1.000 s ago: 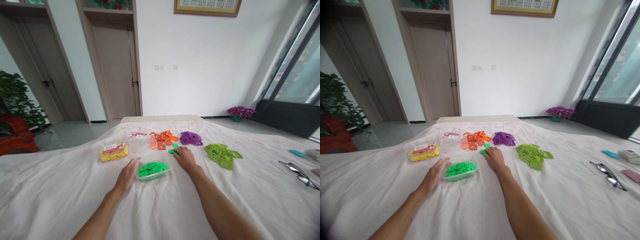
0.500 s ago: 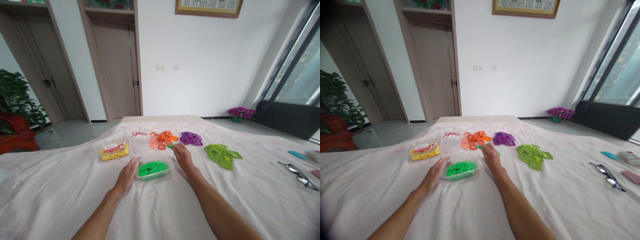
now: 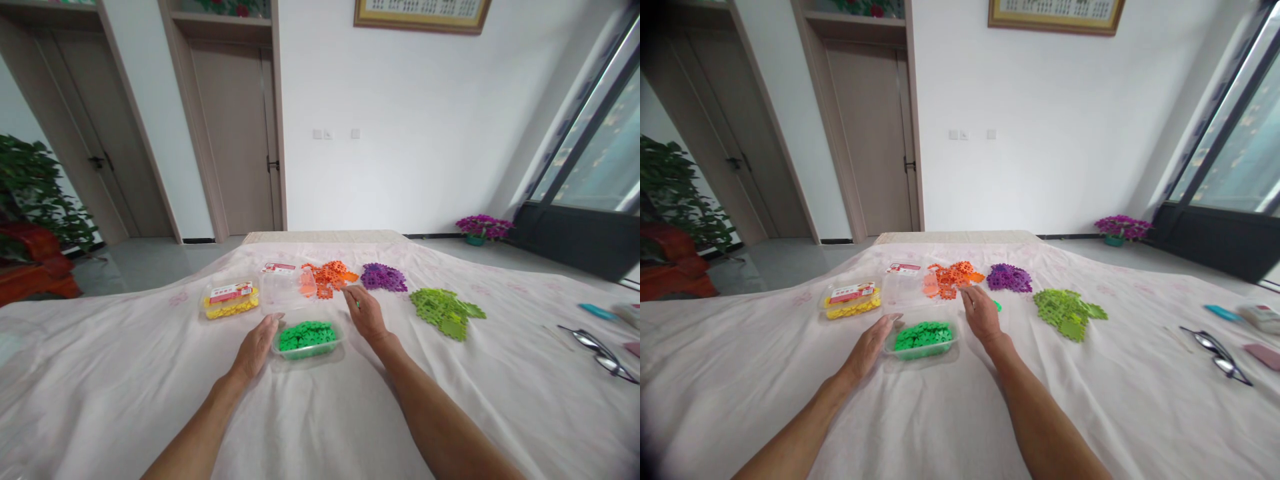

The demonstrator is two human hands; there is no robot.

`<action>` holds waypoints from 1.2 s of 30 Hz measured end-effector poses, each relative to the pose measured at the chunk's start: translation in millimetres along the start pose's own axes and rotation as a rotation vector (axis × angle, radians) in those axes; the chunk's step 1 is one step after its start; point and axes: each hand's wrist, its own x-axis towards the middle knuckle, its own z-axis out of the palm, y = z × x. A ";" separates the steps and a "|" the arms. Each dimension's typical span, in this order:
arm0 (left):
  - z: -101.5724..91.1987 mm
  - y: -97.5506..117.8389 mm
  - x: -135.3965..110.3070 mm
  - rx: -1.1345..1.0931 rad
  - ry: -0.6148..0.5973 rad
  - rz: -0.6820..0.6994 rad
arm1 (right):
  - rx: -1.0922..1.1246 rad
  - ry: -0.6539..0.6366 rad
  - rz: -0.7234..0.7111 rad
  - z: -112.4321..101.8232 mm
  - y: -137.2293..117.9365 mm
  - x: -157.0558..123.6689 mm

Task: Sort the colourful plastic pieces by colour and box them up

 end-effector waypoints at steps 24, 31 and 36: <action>1.4 -6.6 3.2 -0.002 0.006 0.022 | -0.438 -0.289 0.259 -26.3 56.4 -10.6; 1.8 -2.2 2.2 -0.006 0.008 0.019 | -0.437 -0.227 0.246 -26.2 52.8 -9.9; 1.3 -4.2 3.0 -0.001 0.007 0.017 | -0.304 -0.254 0.263 -22.6 60.4 -11.0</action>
